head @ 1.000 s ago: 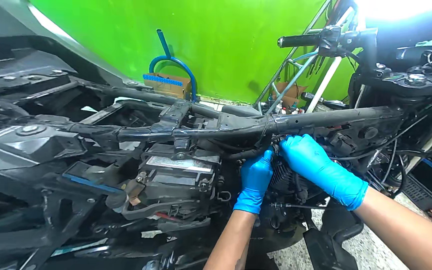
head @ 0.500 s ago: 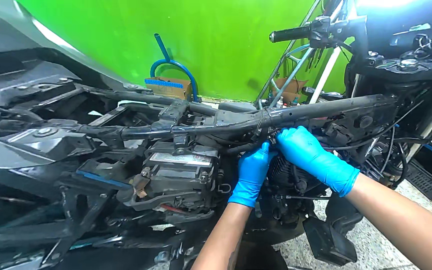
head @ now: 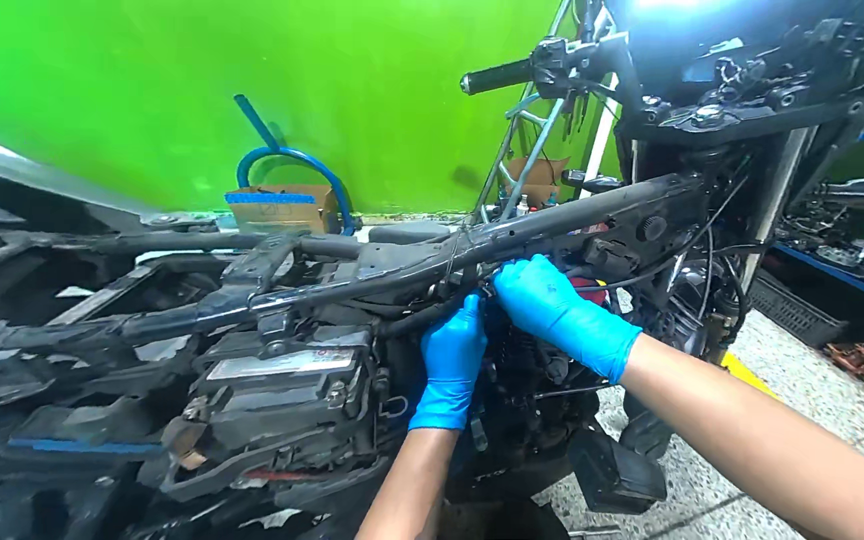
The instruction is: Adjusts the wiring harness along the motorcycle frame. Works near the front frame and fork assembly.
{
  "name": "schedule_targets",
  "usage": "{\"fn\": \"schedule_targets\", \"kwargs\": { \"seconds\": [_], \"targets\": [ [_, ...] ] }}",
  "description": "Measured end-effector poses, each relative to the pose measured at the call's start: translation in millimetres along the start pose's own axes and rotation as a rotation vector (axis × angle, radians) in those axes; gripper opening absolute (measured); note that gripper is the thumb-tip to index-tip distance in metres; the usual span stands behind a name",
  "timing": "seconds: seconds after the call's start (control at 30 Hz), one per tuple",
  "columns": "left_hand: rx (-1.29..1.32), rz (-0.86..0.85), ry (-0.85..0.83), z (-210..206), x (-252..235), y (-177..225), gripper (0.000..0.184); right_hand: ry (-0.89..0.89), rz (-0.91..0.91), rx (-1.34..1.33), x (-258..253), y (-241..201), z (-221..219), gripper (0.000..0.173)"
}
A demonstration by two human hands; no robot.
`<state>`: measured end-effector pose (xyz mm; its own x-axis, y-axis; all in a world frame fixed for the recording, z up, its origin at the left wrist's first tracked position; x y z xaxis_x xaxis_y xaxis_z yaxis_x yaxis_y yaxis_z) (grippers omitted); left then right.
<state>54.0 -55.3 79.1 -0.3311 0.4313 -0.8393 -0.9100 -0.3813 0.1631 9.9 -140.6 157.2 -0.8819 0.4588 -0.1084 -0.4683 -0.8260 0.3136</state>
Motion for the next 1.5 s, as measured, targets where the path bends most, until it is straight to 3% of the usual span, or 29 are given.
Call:
{"fn": "schedule_targets", "kwargs": {
  "seconds": [0.2, 0.4, 1.2, 1.5],
  "targets": [
    [-0.017, -0.048, 0.033, 0, -2, -3, 0.025, 0.188, 0.047, -0.009, 4, 0, -3, 0.008],
    [-0.041, -0.038, 0.031, -1, -1, -4, 0.021, 0.131, 0.050, -0.053, 3, -2, -1, 0.014],
    [-0.018, -0.048, 0.017, 2, -4, -4, 0.023, 0.218, 0.082, -0.064, 6, -1, 0, 0.011],
    [0.001, -0.048, 0.028, 0, -4, -5, 0.024, 0.128, 0.061, -0.054, -1, -1, -4, 0.011]
  ]
}}
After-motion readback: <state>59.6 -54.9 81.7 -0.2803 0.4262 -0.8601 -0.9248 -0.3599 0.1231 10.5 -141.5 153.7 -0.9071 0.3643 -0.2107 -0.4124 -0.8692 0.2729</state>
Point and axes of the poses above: each hand's wrist, its own x-axis away from the middle knuckle, its own z-axis out of the back of the hand, y = z × x, the point moved 7 cm from there along -x, towards the middle knuckle, and after that the axes turned 12 degrees about -z, right-handed, at the moved point
